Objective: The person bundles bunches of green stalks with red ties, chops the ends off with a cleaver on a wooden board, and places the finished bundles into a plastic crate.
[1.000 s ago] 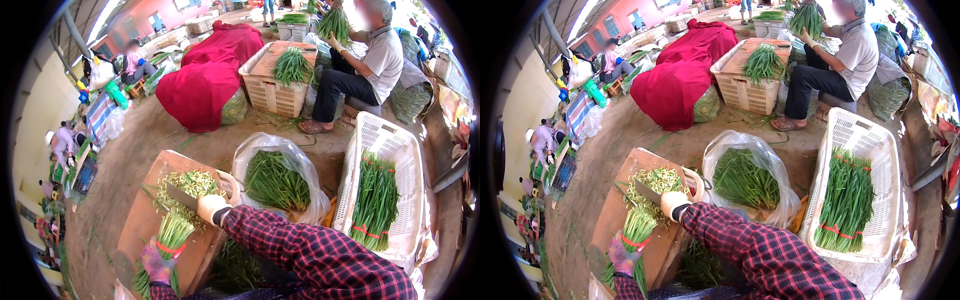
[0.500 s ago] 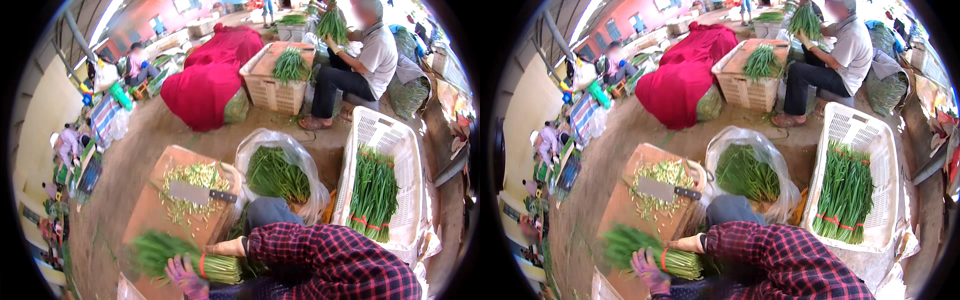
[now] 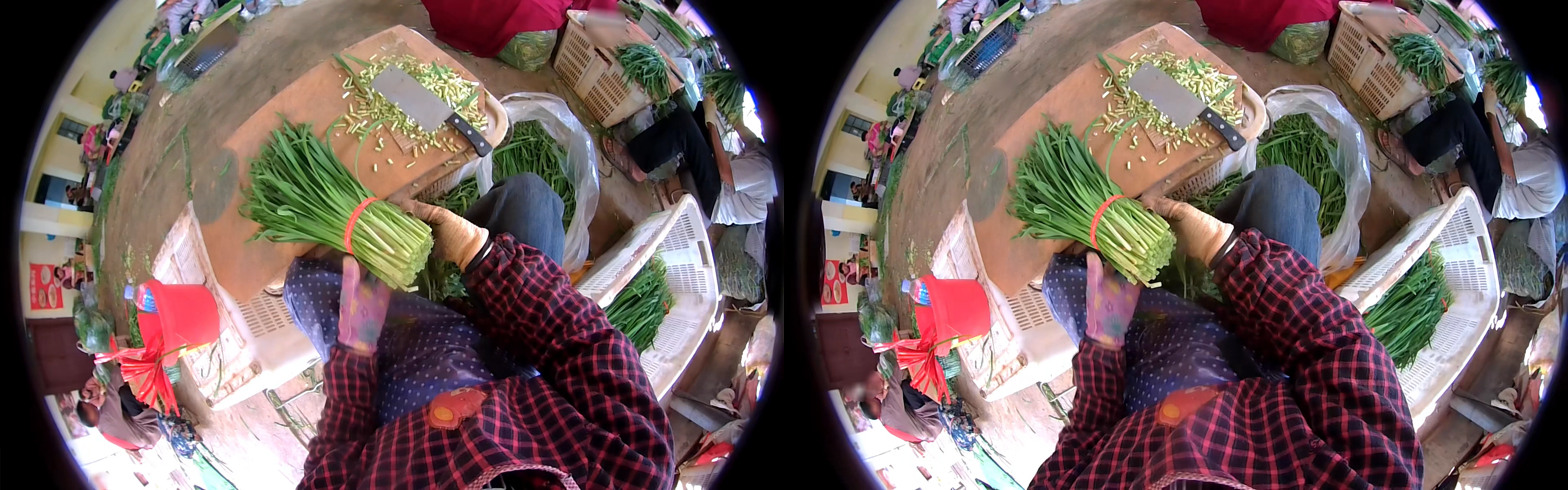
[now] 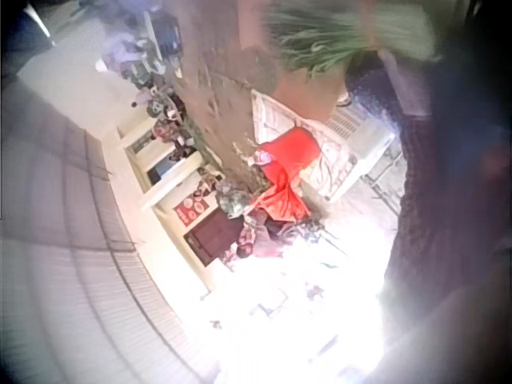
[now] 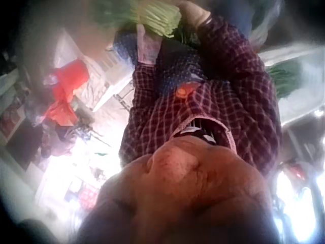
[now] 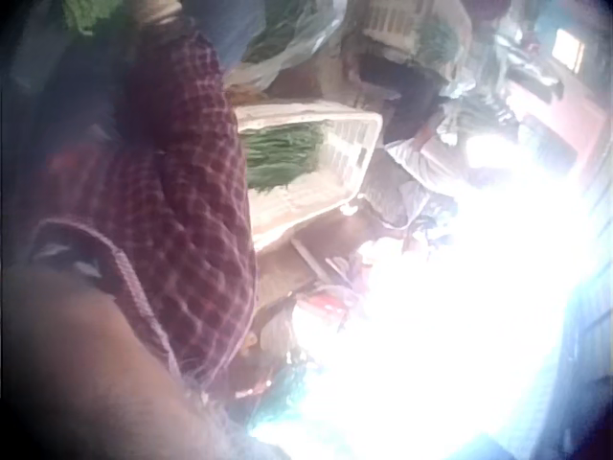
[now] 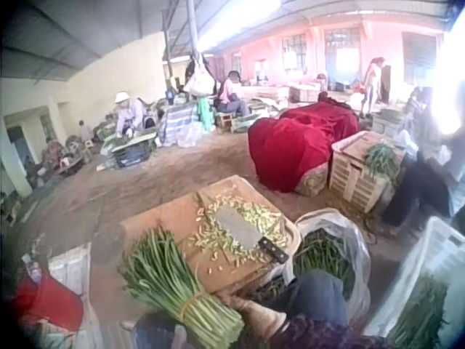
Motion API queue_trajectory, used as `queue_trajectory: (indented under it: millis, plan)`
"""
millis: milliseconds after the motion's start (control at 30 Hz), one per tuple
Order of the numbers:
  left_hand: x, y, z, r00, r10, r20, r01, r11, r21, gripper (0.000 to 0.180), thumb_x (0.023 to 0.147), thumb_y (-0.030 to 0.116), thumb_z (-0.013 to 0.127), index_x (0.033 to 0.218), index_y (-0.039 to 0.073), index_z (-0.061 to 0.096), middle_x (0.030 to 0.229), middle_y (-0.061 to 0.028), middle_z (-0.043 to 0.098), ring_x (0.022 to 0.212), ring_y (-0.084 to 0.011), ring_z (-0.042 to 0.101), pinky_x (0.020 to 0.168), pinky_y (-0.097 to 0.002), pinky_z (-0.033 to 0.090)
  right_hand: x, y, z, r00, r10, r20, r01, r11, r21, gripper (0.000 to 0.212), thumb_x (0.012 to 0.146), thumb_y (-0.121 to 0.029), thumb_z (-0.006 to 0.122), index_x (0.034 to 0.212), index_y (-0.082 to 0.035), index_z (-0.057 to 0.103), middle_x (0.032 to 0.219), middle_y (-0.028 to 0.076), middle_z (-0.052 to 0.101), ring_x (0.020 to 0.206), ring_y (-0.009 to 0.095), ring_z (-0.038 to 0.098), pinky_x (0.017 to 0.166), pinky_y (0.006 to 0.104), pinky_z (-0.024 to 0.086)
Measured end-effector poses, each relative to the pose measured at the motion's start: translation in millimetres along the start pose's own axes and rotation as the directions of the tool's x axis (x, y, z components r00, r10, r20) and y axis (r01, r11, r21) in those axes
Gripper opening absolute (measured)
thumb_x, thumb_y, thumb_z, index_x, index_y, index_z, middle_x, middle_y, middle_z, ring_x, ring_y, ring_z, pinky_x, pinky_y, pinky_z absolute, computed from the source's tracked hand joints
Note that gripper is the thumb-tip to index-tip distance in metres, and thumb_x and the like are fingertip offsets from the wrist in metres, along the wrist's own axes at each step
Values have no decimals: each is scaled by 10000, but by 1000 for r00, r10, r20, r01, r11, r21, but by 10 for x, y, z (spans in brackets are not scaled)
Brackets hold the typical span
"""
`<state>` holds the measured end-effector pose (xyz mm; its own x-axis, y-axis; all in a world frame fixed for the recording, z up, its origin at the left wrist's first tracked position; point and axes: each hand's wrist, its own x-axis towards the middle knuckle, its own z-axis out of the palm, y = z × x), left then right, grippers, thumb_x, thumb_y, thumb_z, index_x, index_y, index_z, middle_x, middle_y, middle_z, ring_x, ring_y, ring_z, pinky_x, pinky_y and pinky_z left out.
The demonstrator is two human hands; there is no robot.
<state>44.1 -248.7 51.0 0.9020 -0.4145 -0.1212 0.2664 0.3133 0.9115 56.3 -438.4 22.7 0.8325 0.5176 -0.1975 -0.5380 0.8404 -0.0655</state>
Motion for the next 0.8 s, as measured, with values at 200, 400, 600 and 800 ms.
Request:
queue_trajectory:
  millis: [200,400,600,800]
  plan:
    - [326,-176,-84,967,-250,55,236,784,-575,596,963,427,527,1373,3,436,1338,-145,527,1208,-281,533,1056,-433,416,-58,262,-322,956,-283,-72,248,916,-315,227,981,-185,511,1146,-48,584,1068,20,625,993,154,568,940,327,435]
    - [369,-408,-158,968,-239,74,240,808,-538,549,968,385,528,1370,20,447,1336,-141,530,1215,-290,528,1067,-436,403,-475,484,166,551,-829,-94,123,193,-974,209,844,-118,683,1039,-48,655,871,23,622,794,164,588,775,311,490]
    - [284,-490,-221,963,-270,17,241,827,-507,515,939,297,586,1346,6,463,1274,-141,570,1144,-290,572,1020,-418,446,-592,608,405,699,-679,224,-327,-582,-744,215,741,-226,714,935,-137,686,936,88,620,939,309,609,783,434,520]
    - [260,-415,-216,962,-264,77,265,820,-507,440,869,160,596,1270,-4,522,1191,-134,606,1063,-269,611,959,-392,483,-483,708,484,758,-588,282,-425,-774,-469,252,723,-270,727,932,-141,674,967,52,611,942,287,603,777,421,513]
